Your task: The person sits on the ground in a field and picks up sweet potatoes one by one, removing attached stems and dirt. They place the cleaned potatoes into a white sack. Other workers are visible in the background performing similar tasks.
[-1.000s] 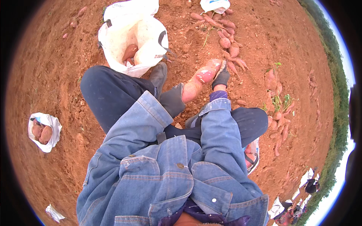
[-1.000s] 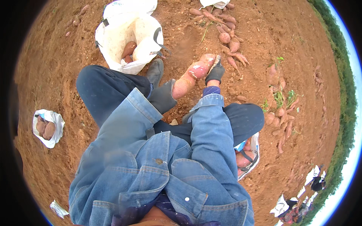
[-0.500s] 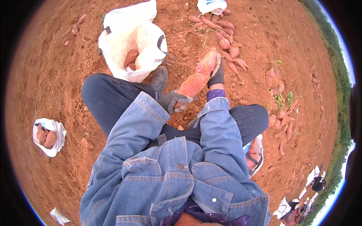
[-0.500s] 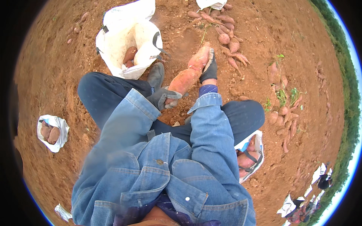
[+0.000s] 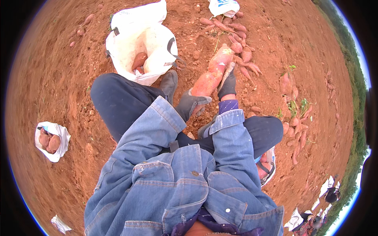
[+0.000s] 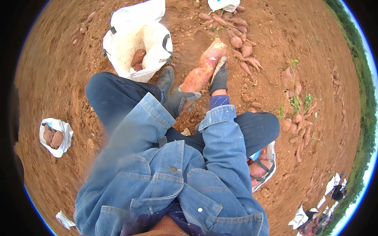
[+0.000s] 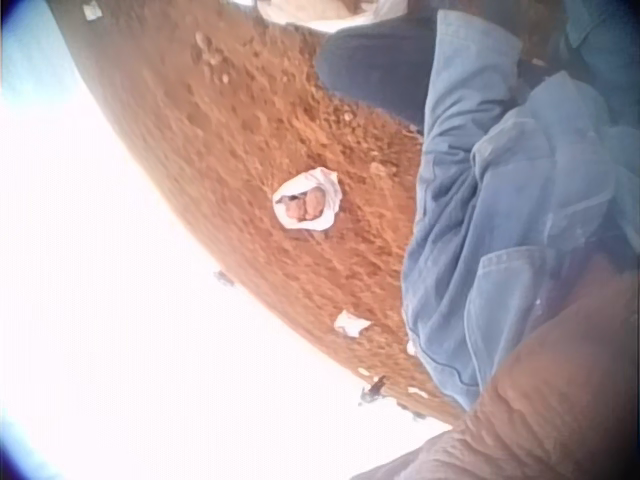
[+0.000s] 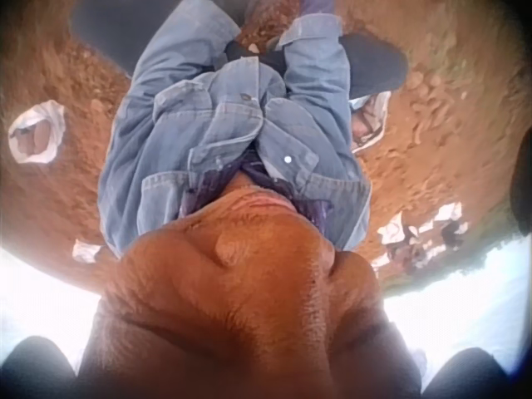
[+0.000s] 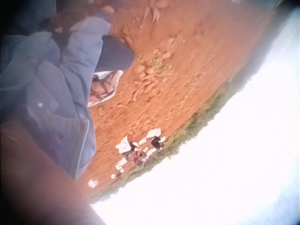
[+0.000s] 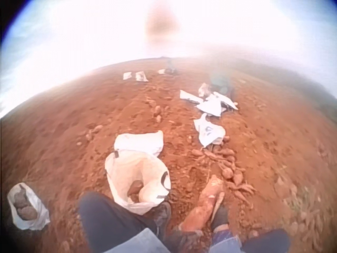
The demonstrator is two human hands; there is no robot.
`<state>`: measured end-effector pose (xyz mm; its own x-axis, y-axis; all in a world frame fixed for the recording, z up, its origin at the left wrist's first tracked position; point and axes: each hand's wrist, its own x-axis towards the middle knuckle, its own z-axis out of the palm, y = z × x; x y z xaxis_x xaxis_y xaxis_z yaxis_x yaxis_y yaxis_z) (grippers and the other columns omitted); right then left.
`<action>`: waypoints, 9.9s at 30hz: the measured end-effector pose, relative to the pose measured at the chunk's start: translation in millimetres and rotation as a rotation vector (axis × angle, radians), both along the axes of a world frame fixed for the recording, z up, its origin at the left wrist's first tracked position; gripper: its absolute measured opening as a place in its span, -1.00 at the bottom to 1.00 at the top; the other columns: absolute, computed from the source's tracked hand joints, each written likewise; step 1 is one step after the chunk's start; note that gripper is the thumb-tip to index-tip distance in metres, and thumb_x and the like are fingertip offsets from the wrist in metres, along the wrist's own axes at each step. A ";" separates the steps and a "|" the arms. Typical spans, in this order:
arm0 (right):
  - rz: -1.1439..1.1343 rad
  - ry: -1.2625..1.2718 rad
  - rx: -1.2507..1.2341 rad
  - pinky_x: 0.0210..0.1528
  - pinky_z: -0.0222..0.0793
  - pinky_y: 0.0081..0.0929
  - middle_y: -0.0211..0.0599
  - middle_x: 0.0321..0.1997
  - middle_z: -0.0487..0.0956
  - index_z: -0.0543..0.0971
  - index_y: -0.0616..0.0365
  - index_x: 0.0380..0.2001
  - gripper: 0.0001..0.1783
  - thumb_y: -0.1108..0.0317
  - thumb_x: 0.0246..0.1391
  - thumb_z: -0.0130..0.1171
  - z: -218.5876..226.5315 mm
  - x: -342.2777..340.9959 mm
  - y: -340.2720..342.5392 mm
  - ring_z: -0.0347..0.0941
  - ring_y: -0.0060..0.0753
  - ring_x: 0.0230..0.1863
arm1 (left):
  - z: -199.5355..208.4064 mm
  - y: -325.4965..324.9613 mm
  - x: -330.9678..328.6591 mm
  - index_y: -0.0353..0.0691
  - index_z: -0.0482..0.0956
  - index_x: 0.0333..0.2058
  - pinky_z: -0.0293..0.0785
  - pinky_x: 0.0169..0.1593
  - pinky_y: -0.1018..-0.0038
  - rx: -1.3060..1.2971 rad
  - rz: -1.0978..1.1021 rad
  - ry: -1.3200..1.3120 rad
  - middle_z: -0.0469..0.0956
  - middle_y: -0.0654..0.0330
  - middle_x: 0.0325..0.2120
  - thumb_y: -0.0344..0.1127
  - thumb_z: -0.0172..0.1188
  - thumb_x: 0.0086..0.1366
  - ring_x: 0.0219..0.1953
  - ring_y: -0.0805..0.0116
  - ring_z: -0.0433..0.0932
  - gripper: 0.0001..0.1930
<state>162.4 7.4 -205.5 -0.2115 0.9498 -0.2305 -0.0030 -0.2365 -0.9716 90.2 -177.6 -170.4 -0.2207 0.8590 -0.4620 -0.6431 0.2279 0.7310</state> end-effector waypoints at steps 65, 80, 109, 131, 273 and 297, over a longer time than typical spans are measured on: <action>0.419 -0.111 -0.169 -0.18 0.59 -0.49 -0.17 -0.12 0.67 0.58 0.38 0.06 -0.62 0.28 0.37 0.10 114.5 53.9 -15.3 0.62 -0.44 -0.18 | -130.1 58.0 -380.9 -0.31 0.51 0.15 0.48 -0.03 0.18 -0.932 0.134 0.974 0.61 -0.14 -0.06 0.36 0.20 0.25 -0.07 -0.03 0.57 -0.19; 0.424 -0.079 -0.101 -0.33 0.48 -0.58 -0.25 -0.26 0.69 0.61 0.31 0.02 -0.65 0.26 0.35 0.13 121.9 52.7 -19.4 0.61 -0.54 -0.36 | -36.7 59.2 -215.1 -0.20 0.63 0.09 0.53 0.10 0.29 -0.976 -0.817 1.658 0.69 -0.01 -0.06 0.29 0.07 0.34 0.04 0.09 0.67 -0.33; 0.485 -0.132 0.104 -0.31 0.55 -0.50 -0.18 -0.25 0.68 0.59 0.29 0.05 -0.62 0.23 0.34 0.12 85.4 54.4 -14.0 0.63 -0.41 -0.40 | -57.6 39.5 -130.7 -0.24 0.52 0.19 0.54 0.05 0.17 -0.714 -0.715 1.873 0.66 -0.06 -0.04 0.22 0.31 0.19 0.01 -0.03 0.65 -0.24; 0.677 -0.209 0.008 -0.36 0.43 -0.56 -0.40 -0.36 0.64 0.65 0.27 -0.15 -0.69 0.20 0.31 0.19 86.2 15.8 -21.5 0.53 -0.59 -0.41 | 134.9 6.7 -336.4 -0.08 0.65 0.11 0.52 0.12 0.24 -0.931 -0.678 1.748 0.68 -0.05 -0.02 0.19 0.37 0.15 0.05 0.01 0.64 -0.35; 0.234 -1.431 -0.322 0.12 0.53 -0.03 0.25 0.00 0.65 0.58 0.32 -0.01 -0.29 -0.05 -0.06 0.46 -289.7 355.6 174.7 0.60 0.15 0.09 | 218.8 166.7 0.8 -0.37 0.57 0.06 0.48 -0.01 0.11 0.238 -1.314 1.625 0.59 -0.06 -0.16 -0.14 0.31 0.22 -0.12 0.06 0.57 -0.49; 0.454 -0.082 0.027 -0.34 0.56 -0.50 -0.38 -0.23 0.64 0.55 0.22 0.12 -0.61 0.26 0.31 0.20 173.2 156.1 145.3 0.57 -0.54 -0.43 | 127.6 273.0 -8.7 -0.19 0.38 0.20 0.52 0.03 0.09 0.804 -0.226 2.015 0.47 -0.10 0.13 0.00 0.32 0.24 0.03 -0.08 0.59 -0.35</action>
